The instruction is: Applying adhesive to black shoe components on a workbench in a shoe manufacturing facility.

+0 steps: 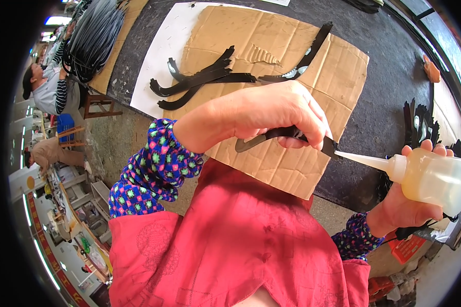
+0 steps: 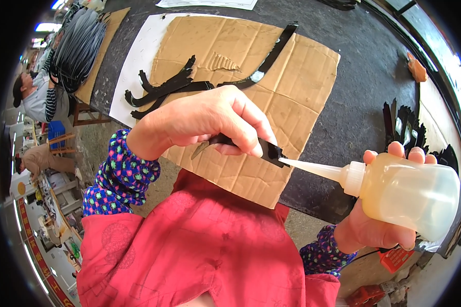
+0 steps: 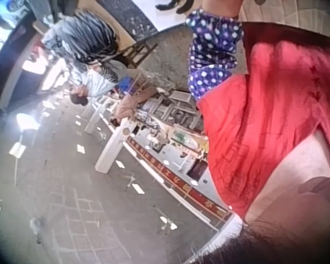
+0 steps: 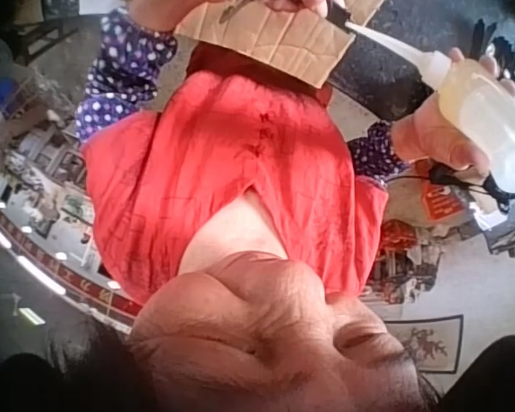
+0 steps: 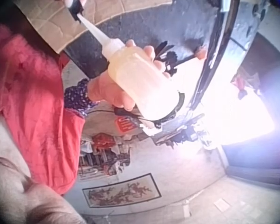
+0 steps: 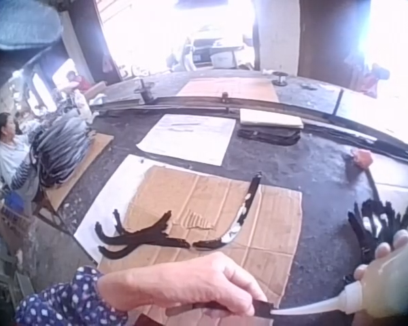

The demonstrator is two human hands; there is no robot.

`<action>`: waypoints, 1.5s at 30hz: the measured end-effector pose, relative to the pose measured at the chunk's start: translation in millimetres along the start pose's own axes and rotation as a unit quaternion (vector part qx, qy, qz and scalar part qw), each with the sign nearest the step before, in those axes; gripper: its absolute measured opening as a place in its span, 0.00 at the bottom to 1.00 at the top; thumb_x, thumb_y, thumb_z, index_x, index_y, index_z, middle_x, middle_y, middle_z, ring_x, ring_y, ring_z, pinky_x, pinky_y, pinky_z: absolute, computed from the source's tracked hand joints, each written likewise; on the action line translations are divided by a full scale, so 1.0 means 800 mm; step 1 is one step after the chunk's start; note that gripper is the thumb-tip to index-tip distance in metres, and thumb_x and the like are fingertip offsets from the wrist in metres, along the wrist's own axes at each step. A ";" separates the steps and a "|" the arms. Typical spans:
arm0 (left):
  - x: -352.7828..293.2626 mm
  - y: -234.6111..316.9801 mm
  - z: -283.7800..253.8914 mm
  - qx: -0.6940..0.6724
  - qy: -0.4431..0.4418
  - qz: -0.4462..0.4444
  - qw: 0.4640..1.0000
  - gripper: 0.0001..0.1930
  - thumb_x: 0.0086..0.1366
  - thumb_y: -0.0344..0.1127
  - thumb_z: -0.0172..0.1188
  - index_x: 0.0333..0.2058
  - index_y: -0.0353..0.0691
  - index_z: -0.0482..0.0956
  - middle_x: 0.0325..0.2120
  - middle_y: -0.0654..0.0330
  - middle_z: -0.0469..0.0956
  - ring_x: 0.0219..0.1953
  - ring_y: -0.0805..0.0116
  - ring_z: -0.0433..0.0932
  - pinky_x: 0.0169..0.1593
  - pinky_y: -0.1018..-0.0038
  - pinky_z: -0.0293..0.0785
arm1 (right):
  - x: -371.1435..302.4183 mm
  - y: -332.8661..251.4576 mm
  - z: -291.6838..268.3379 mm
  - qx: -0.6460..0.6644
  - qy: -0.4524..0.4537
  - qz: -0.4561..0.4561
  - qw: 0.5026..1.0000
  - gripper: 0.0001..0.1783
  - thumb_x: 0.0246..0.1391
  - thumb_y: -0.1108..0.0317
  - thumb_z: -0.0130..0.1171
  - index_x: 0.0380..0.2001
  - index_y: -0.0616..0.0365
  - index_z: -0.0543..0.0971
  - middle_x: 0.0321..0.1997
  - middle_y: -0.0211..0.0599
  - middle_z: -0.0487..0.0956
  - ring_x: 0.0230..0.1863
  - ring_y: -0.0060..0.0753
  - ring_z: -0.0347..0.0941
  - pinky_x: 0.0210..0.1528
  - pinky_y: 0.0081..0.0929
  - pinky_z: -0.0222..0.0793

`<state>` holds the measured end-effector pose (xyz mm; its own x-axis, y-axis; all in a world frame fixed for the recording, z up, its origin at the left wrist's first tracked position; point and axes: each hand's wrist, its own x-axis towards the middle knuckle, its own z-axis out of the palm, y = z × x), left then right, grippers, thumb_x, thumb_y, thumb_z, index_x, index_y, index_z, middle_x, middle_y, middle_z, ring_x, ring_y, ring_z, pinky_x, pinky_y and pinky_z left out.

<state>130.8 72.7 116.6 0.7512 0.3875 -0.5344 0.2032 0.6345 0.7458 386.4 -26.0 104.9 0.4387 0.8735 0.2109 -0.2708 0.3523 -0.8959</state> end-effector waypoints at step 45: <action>-0.002 -0.006 0.013 0.001 0.013 -0.006 1.000 0.04 0.47 0.26 0.58 0.19 0.30 0.76 0.14 0.63 0.70 0.14 0.79 0.64 0.19 0.81 0.58 | -0.013 0.006 -0.020 0.052 -0.032 -0.009 0.998 0.55 0.39 0.40 0.65 0.61 0.64 0.54 0.62 0.49 0.61 0.63 0.56 0.56 0.58 0.55 0.60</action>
<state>135.2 62.5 118.2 0.7323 0.3969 -0.5534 0.2140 0.6373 0.7403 394.3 -38.4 91.9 0.3900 0.8850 0.2543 -0.3514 0.3983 -0.8473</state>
